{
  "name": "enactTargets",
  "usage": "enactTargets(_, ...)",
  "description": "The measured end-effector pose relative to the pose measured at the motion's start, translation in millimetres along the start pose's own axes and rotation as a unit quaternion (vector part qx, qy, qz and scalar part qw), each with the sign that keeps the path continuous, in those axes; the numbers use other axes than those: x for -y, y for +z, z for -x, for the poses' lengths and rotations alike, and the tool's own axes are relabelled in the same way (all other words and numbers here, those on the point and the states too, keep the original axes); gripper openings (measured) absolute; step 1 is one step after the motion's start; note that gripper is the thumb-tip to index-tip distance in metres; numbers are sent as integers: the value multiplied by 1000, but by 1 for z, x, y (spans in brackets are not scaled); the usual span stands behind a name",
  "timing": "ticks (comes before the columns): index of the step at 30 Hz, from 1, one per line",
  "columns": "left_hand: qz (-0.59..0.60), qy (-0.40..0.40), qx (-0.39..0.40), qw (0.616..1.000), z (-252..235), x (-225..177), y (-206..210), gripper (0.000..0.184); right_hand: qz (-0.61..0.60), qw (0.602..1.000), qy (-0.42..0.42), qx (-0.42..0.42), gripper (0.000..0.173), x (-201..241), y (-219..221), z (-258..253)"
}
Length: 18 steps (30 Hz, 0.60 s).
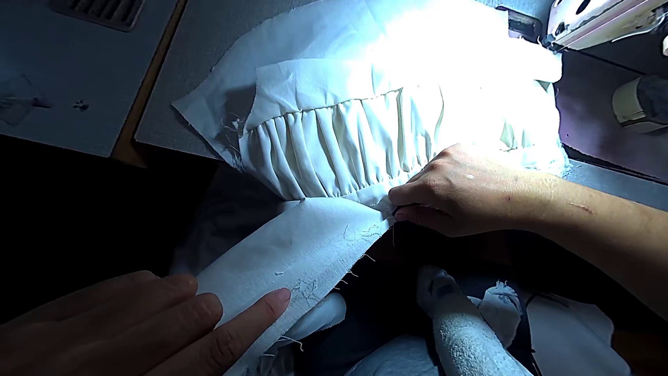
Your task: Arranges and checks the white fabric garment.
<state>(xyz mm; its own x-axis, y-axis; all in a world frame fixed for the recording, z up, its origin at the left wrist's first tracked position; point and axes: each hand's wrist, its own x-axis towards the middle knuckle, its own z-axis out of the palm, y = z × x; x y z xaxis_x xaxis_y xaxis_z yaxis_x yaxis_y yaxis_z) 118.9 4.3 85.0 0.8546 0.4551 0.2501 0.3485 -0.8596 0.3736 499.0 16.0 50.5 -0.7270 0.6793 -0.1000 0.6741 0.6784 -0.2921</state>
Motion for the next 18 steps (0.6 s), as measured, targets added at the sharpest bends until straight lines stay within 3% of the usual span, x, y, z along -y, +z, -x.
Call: enactTargets(18,29,-44,11,999,16,14,3,26,-11,1000,-2,-5,30,-1,-1,2)
